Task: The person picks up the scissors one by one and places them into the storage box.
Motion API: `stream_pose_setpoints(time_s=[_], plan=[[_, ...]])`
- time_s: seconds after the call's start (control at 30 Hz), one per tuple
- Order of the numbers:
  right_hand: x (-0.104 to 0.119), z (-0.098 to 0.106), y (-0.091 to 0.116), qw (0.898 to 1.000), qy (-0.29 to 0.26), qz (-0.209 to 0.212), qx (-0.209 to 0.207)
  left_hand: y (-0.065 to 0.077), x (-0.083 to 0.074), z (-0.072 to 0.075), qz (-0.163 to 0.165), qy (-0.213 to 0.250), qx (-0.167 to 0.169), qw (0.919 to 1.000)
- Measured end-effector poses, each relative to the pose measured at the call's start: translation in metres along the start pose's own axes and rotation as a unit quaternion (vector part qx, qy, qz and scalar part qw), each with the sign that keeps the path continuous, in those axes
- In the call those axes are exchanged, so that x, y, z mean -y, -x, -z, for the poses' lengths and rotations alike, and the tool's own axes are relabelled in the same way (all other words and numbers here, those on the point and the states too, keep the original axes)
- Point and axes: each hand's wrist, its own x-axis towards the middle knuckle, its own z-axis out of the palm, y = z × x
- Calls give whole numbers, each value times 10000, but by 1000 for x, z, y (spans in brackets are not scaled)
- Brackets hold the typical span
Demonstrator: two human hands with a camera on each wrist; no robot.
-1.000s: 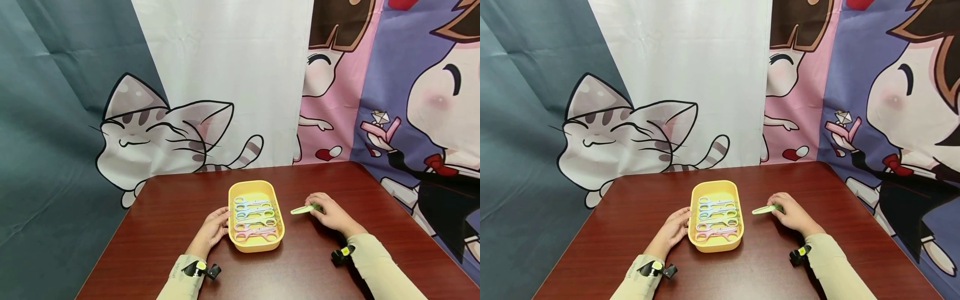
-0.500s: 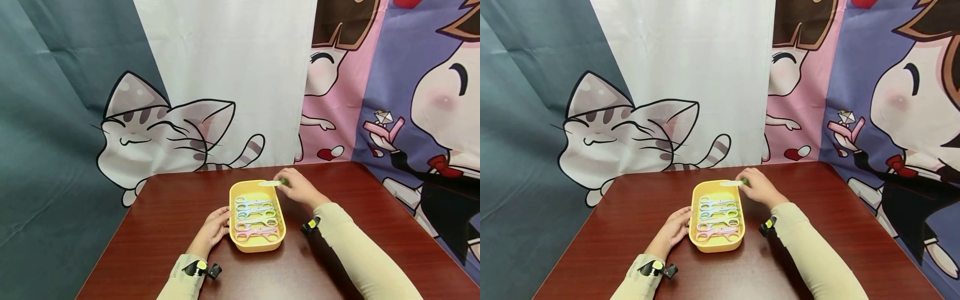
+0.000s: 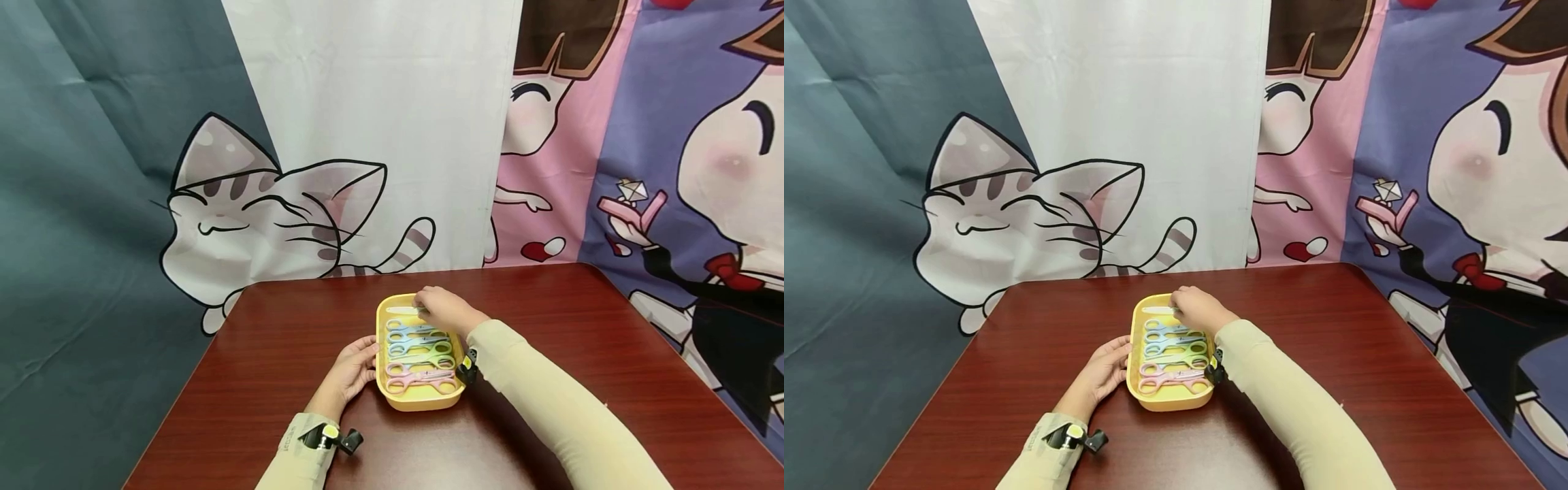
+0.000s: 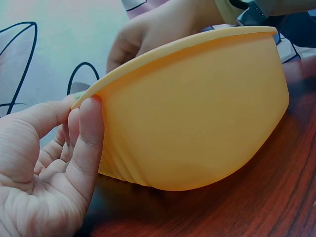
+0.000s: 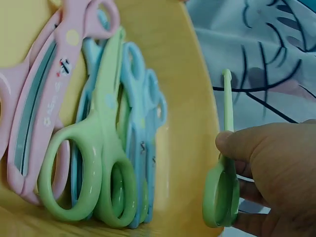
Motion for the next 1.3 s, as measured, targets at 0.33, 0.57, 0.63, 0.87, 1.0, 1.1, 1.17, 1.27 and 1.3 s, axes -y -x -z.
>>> stream_pose_setpoints(time_s=[0.33,0.57,0.63,0.87,1.0,1.1,1.17,1.27,1.3], plan=[[1,-8,-17,9954,158,279,906,1,0,-1,59,17,-94,9999],[-4,-17,-20,9915,457,658,1021,3,1,-3,91,89,-111,9999],[-7,-19,-20,9913,518,709,978,1,2,-4,60,60,-110,9999],[-10,-23,-15,9922,444,375,1100,-3,4,-6,90,53,17,9999],[-8,-23,-14,9921,443,163,1161,-4,5,-6,83,45,90,9999],[-7,-23,-14,9922,474,130,1148,-4,5,-6,72,41,101,9999],[-8,-24,-14,9924,497,122,1116,-4,5,-7,98,35,88,9999],[-10,-23,-15,9934,410,58,1067,-4,5,-7,194,-20,-48,9998],[-11,-22,-14,9940,392,50,1022,-4,4,-6,188,-45,-171,9997]])
